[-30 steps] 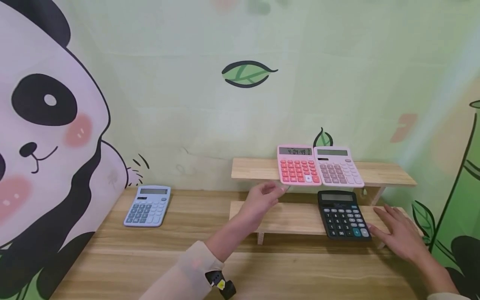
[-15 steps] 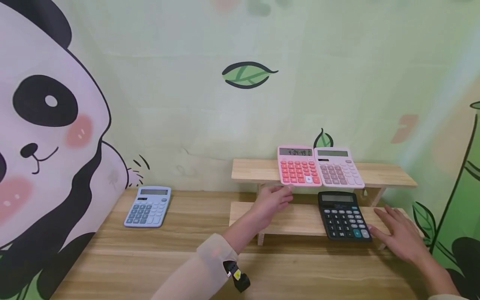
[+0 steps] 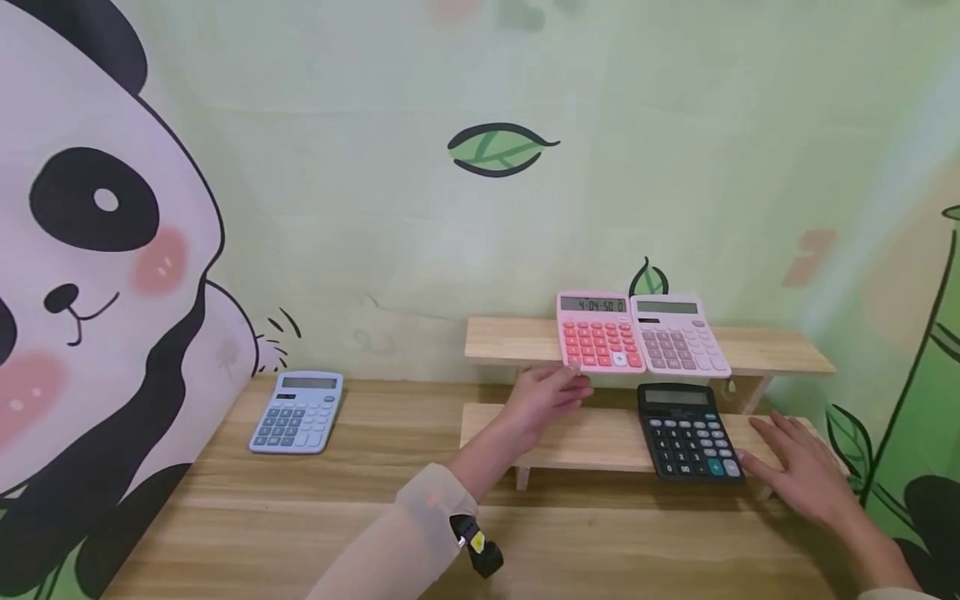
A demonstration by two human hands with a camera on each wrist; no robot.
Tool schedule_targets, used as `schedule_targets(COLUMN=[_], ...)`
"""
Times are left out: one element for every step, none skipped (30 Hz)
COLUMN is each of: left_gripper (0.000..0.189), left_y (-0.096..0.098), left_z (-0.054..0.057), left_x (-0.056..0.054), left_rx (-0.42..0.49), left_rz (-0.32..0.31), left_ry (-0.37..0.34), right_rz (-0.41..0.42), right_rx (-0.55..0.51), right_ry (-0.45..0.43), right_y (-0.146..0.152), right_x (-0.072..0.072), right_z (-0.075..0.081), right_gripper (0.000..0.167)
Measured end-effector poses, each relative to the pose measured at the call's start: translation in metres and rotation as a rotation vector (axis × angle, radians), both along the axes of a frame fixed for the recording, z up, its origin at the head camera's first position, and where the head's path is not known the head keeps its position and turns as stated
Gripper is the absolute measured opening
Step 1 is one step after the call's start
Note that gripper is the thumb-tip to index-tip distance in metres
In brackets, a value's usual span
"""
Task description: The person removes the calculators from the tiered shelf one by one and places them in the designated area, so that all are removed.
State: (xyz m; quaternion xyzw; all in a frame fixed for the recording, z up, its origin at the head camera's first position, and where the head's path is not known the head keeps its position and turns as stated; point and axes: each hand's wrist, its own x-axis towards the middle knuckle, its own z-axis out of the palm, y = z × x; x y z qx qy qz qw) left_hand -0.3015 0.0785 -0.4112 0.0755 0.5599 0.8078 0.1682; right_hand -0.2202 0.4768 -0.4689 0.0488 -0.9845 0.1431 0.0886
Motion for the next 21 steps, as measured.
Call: schedule_targets(left_gripper=[0.04, 0.04, 0.039, 0.039, 0.039, 0.039, 0.038, 0.038, 0.038, 0.038, 0.038, 0.037, 0.036, 0.036, 0.036, 0.035, 0.035, 0.035, 0.035, 0.034, 0.034], left_y=[-0.0001, -0.0001, 0.0001, 0.0, 0.0, -0.0003, -0.0003, -0.0004, -0.0004, -0.0007, -0.0006, -0.0005, -0.0003, -0.0003, -0.0002, -0.0002, -0.0002, -0.0006, -0.0015, -0.0024, -0.0036], left_z=[0.0005, 0.0009, 0.0013, 0.0018, 0.0022, 0.0027, 0.003, 0.0035, 0.0041, 0.0044, 0.0047, 0.0051, 0.0052, 0.0054, 0.0053, 0.0047, 0.0043, 0.0036, 0.003, 0.0023, 0.0016], left_x=[0.0005, 0.001, 0.0015, 0.0019, 0.002, 0.0022, 0.0019, 0.0018, 0.0016, 0.0014, 0.0011, 0.0011, 0.0011, 0.0012, 0.0014, 0.0016, 0.0019, 0.0026, 0.0036, 0.0047, 0.0061], left_rx=[0.001, 0.001, 0.001, 0.001, 0.004, 0.002, 0.004, 0.005, 0.005, 0.006, 0.005, 0.006, 0.006, 0.007, 0.008, 0.009, 0.008, 0.007, 0.007, 0.007, 0.007], left_rz=[-0.01, -0.018, -0.022, -0.027, -0.028, -0.029, -0.024, -0.018, -0.008, 0.001, 0.013, 0.023, 0.031, 0.036, 0.041, 0.043, 0.045, 0.04, 0.032, 0.023, 0.012], left_ry=[-0.007, -0.013, -0.019, -0.02, -0.022, -0.017, -0.016, -0.014, -0.014, -0.013, -0.015, -0.017, -0.021, -0.022, -0.023, -0.021, -0.022, -0.019, -0.018, -0.017, -0.014], right_rz=[-0.002, -0.004, -0.005, -0.006, -0.008, -0.009, -0.009, -0.009, -0.008, -0.009, -0.007, -0.007, -0.005, -0.005, -0.005, -0.005, -0.005, -0.007, -0.008, -0.009, -0.01], right_rx=[-0.001, -0.001, -0.004, -0.006, -0.009, -0.011, -0.013, -0.015, -0.015, -0.014, -0.014, -0.012, -0.009, -0.007, -0.006, -0.008, -0.009, -0.01, -0.008, -0.01, -0.01], right_ry=[-0.003, -0.004, -0.004, -0.002, -0.001, 0.001, 0.004, 0.007, 0.01, 0.013, 0.015, 0.014, 0.019, 0.021, 0.022, 0.021, 0.018, 0.016, 0.016, 0.011, 0.008], right_y=[0.0002, 0.0001, 0.0, -0.0002, -0.0005, -0.001, -0.0015, -0.0021, -0.0027, -0.0033, -0.0036, -0.0035, -0.0033, -0.0028, -0.0024, -0.002, -0.0015, -0.0013, -0.0013, -0.0015, -0.0017], right_x=[0.001, 0.0018, 0.0025, 0.0029, 0.003, 0.0028, 0.0024, 0.0017, 0.0008, 0.0001, -0.0006, -0.0013, -0.0016, -0.0018, -0.0016, -0.0012, -0.0007, 0.0, 0.0008, 0.0016, 0.0024], right_z=[-0.0005, -0.0008, -0.0009, -0.0008, -0.0006, -0.0002, 0.0003, 0.0009, 0.0015, 0.0019, 0.0023, 0.0027, 0.0027, 0.0026, 0.0023, 0.0019, 0.0016, 0.0012, 0.0008, 0.0007, 0.0007], right_gripper=[0.078, 0.078, 0.078, 0.078, 0.078, 0.078, 0.078, 0.078, 0.078, 0.078, 0.078, 0.078, 0.078, 0.078, 0.077, 0.078, 0.078, 0.078, 0.078, 0.078, 0.078])
